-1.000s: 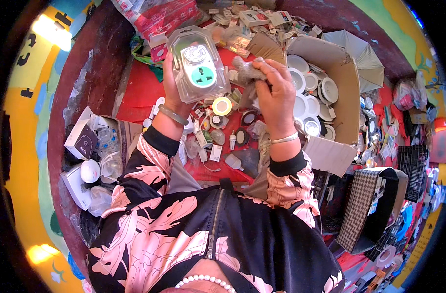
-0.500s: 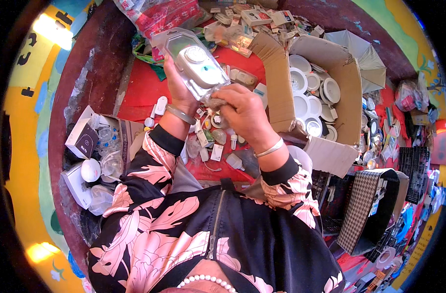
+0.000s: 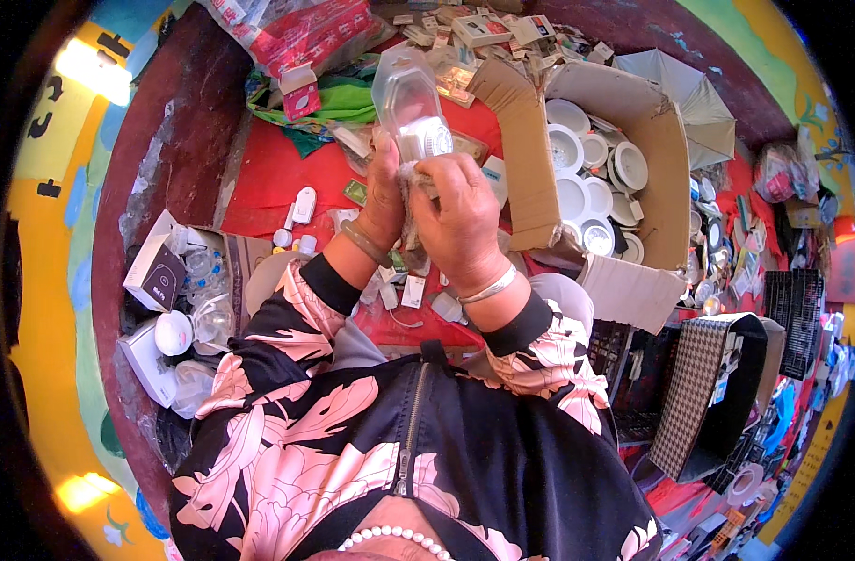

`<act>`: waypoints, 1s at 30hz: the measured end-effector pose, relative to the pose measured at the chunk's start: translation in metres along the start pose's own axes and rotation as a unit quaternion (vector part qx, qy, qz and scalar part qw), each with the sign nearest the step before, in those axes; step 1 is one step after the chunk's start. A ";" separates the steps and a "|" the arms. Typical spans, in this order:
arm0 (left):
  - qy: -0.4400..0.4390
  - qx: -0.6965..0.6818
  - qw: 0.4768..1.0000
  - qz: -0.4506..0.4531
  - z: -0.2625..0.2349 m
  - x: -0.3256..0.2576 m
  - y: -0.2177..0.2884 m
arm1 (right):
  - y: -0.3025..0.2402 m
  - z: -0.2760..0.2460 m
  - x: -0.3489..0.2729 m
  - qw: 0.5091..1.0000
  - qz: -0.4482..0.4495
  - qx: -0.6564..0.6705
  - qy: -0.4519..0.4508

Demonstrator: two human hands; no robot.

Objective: The person sits on the floor and sorts through various items, including a timer, a light bulb, and small boxes, by wiping them with a cloth and placing them into different containers.

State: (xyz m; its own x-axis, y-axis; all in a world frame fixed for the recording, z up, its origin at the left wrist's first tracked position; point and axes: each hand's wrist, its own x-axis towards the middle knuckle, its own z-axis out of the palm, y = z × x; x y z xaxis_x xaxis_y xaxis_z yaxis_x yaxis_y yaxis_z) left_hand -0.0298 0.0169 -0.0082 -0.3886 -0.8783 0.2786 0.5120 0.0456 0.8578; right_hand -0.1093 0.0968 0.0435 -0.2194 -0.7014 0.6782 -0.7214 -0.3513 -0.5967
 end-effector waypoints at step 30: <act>-0.051 -0.242 0.942 -0.228 -0.001 0.001 0.019 | 0.043 0.007 0.016 0.986 0.053 0.147 -0.063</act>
State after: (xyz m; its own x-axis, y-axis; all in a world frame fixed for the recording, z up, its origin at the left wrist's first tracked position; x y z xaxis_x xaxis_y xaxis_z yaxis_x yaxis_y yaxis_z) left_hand -0.0197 0.0164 0.0081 -0.7119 -0.7022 -0.0092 0.5533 -0.5689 0.6085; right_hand -0.1391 0.0662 0.0253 -0.1856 -0.8090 0.5577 -0.4729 -0.4240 -0.7724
